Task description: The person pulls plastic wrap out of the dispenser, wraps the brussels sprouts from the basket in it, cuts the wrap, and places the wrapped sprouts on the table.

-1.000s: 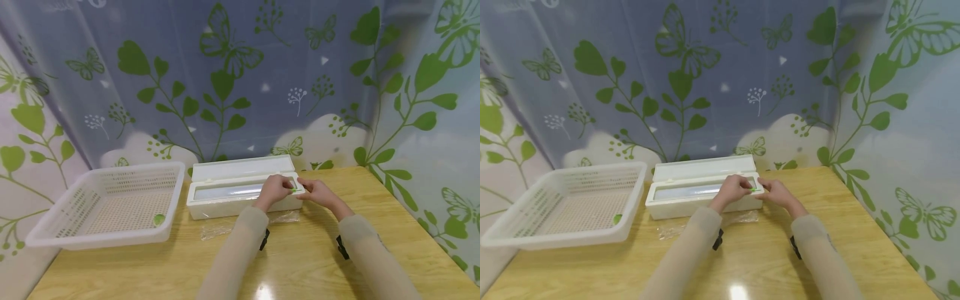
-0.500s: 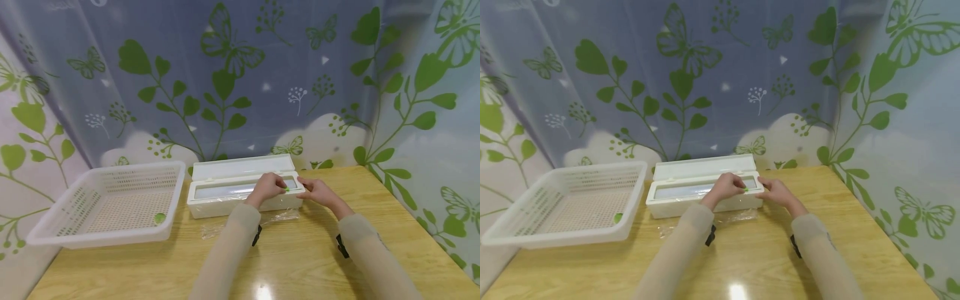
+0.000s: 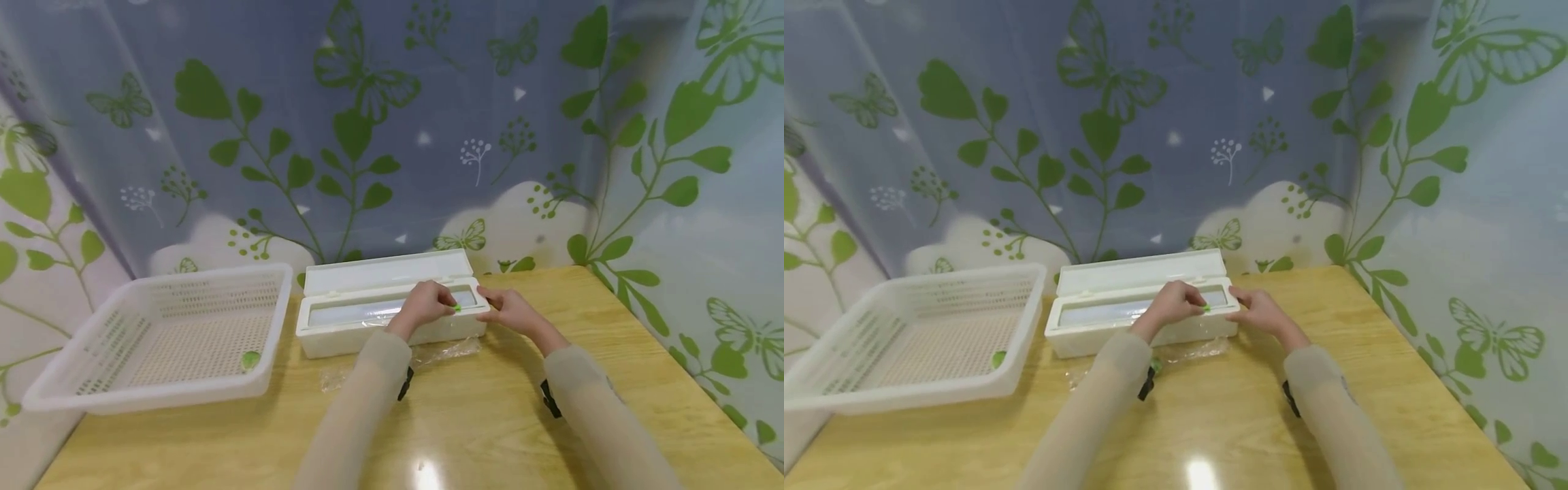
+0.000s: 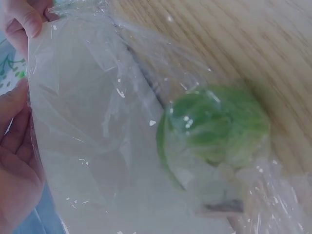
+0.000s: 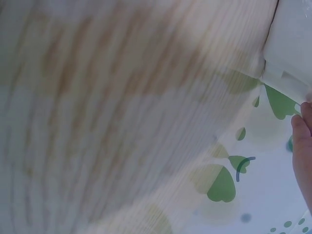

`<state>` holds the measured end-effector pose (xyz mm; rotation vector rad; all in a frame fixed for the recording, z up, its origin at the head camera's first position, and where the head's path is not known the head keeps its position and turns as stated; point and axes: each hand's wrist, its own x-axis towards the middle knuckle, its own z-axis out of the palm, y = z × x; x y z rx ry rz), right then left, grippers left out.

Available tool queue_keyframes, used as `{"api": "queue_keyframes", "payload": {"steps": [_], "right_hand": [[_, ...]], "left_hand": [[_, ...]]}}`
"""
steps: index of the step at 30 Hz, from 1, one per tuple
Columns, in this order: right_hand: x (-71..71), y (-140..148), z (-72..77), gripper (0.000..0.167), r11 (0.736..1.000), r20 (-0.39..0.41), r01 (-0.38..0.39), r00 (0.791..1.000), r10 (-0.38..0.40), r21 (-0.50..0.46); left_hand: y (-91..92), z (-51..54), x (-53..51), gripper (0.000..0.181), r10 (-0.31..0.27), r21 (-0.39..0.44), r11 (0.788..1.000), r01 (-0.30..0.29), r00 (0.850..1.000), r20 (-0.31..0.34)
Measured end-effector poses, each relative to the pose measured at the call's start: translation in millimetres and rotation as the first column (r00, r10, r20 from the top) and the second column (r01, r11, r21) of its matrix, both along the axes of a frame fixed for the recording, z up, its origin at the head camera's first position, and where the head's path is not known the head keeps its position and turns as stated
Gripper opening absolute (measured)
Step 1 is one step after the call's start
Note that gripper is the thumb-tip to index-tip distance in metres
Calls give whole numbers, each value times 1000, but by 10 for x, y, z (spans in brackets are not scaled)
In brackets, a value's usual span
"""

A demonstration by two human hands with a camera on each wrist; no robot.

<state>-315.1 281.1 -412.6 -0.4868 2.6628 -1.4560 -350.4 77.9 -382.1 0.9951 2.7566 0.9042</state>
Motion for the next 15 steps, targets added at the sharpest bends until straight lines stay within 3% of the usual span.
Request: {"api": "queue_keyframes", "payload": {"steps": [7, 15], "right_hand": [[31, -30, -2, 63, 1000, -2, 7, 1000, -7, 0], [25, -20, -11, 63, 1000, -4, -7, 1000, 7, 4]], "left_hand": [[1, -30, 38, 10, 7, 24, 1000, -6, 1000, -23], [127, -64, 69, 10, 14, 52, 999, -12, 999, -47]]}}
